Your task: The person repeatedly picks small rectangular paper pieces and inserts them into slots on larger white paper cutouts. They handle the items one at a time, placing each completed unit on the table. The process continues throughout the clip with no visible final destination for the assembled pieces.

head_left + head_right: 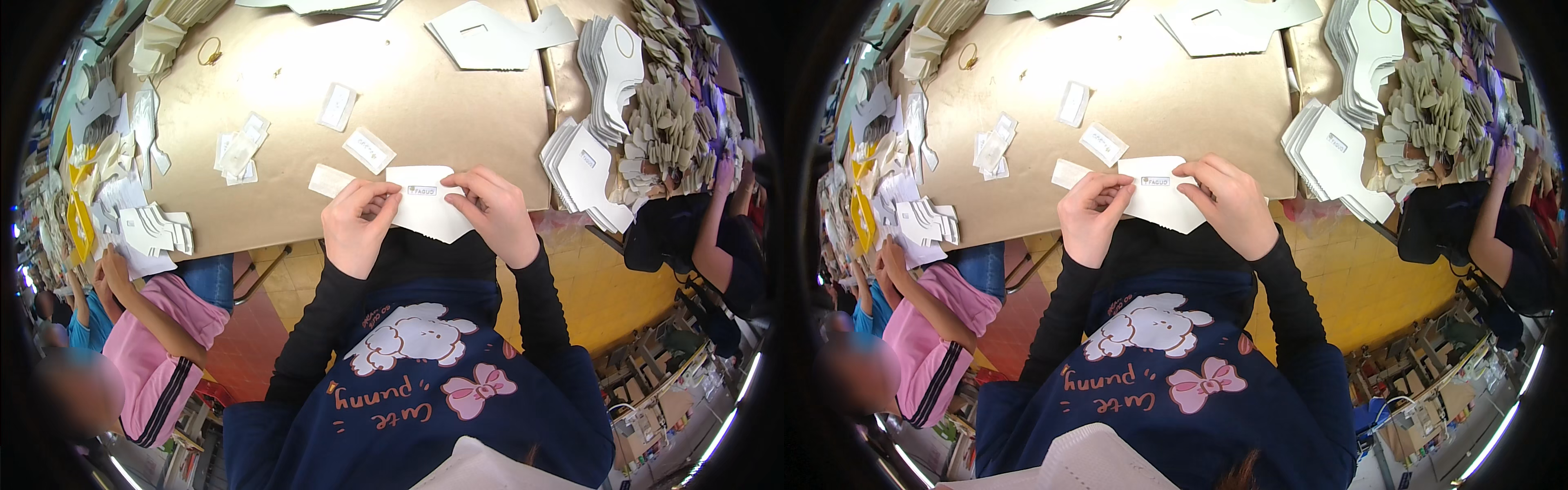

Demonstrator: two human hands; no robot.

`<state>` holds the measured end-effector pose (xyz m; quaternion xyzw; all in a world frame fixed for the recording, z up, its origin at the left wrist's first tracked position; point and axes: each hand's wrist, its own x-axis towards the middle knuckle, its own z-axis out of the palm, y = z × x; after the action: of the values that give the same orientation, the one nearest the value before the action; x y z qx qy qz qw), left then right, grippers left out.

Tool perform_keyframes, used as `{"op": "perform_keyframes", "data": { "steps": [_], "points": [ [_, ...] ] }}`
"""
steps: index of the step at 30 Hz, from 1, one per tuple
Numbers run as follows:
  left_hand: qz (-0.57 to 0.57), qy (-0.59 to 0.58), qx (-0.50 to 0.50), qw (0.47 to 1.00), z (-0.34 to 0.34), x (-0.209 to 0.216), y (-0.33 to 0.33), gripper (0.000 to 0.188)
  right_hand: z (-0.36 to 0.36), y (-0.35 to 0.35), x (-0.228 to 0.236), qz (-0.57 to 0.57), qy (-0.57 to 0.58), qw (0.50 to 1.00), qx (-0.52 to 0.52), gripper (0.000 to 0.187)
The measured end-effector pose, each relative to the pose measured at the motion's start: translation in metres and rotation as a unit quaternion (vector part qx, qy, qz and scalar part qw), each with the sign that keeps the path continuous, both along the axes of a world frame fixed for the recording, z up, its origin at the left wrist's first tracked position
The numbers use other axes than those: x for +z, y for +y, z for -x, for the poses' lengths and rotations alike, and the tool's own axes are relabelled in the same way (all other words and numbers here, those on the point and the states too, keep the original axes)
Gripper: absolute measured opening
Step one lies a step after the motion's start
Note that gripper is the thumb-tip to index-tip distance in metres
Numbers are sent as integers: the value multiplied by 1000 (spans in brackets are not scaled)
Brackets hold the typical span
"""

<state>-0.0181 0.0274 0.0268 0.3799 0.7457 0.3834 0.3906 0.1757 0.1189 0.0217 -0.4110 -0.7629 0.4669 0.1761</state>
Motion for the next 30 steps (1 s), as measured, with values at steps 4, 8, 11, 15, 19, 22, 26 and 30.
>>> {"op": "perform_keyframes", "data": {
  "steps": [4, 8, 11, 15, 19, 22, 26, 30],
  "points": [
    [-2, -2, 2, 1000, 0, -1, 0, 11, 1, 0, 1, 1, -1, 1000, -1, 21],
    [-1, 0, 2, 1000, 0, -1, 0, 11, 1, 0, 1, 1, -8, 1000, 0, 21],
    [-2, 0, 7, 1000, -1, -1, 0, 12, 1, 0, 1, 2, -8, 1000, -2, 21],
    [-3, 8, 12, 1000, -4, 0, 0, 13, 2, -1, 2, 4, -10, 1000, -8, 21],
    [-6, 38, 12, 999, -9, 1, 0, 15, 4, -5, 3, -4, -22, 1000, -16, 22],
    [3, 55, 6, 998, -10, 2, 0, 16, 5, -8, 4, -22, -37, 999, -19, 24],
    [14, 58, 5, 998, -10, 2, 0, 16, 6, -8, 3, -38, -37, 998, -18, 24],
    [0, 47, 21, 999, -14, 1, -1, 17, 6, -9, 1, -40, -38, 998, -23, 23]
  ]
}}
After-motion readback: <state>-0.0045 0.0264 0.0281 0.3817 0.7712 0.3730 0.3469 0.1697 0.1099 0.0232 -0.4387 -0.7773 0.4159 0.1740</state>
